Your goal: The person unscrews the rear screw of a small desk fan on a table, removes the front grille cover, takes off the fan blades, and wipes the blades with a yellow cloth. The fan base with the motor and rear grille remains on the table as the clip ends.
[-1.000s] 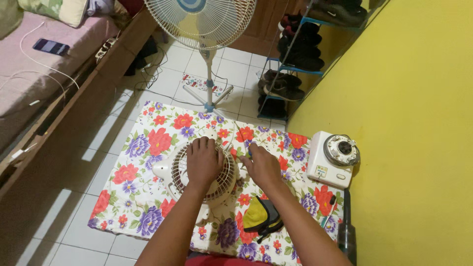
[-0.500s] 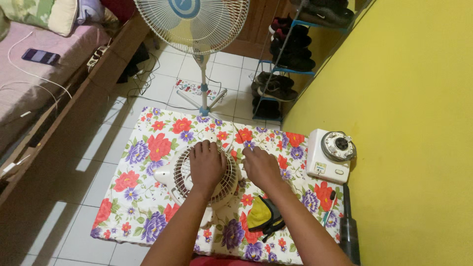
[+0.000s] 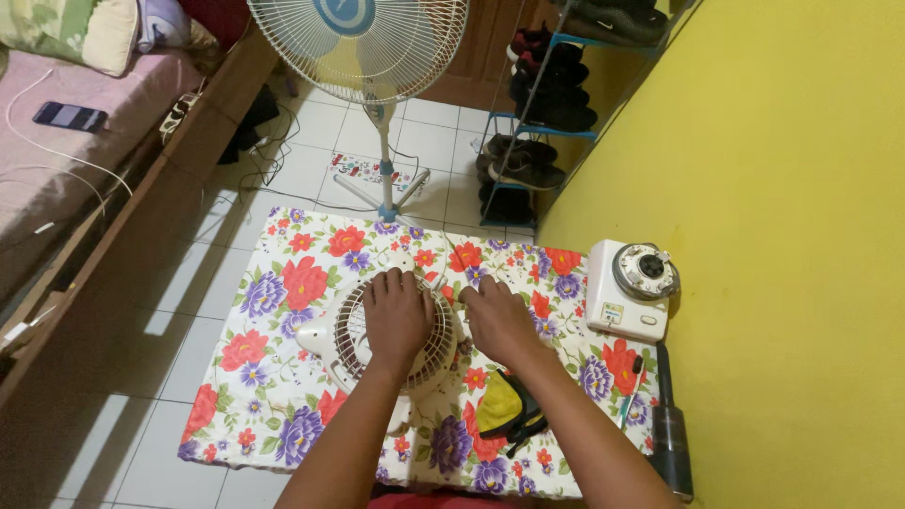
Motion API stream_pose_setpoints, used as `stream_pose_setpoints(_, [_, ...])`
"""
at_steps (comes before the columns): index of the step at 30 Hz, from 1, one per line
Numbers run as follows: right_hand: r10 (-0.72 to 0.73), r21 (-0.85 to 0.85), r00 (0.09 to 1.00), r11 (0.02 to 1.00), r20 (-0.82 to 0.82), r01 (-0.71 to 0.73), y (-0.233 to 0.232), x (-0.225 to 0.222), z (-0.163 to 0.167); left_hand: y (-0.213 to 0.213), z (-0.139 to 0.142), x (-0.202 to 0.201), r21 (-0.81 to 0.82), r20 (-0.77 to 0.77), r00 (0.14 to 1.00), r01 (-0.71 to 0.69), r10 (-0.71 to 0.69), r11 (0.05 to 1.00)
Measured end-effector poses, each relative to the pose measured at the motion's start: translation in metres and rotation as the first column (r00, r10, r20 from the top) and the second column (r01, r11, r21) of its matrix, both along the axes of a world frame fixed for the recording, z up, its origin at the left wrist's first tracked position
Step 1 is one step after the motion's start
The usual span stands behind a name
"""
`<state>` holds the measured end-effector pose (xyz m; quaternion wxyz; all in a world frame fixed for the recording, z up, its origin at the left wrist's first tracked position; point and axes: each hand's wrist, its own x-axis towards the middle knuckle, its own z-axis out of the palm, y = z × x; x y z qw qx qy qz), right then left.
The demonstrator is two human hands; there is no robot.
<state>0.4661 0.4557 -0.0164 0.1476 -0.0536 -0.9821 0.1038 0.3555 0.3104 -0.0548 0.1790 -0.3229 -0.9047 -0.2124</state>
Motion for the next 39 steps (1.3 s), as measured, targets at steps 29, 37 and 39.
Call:
stream_pose_setpoints(29, [-0.42,-0.051,0.85,0.888,0.317,0.457,-0.009,-0.002,0.009,-0.001,0.004,0.003,0.036,-0.03,0.999,0.02,-0.019,0.999])
stream_pose_setpoints(37, [-0.219,-0.012,0.976,0.976,-0.011,0.219,-0.014,0.008,0.012,-0.001,0.004,0.002,0.009,-0.033,0.999,0.019,-0.019,1.0])
stream_pose_setpoints(39, [-0.306,-0.093,0.944,0.943,0.123,0.318,-0.012,0.006,0.012,-0.002,0.003,0.003,0.029,-0.029,0.999,0.028,-0.028,0.999])
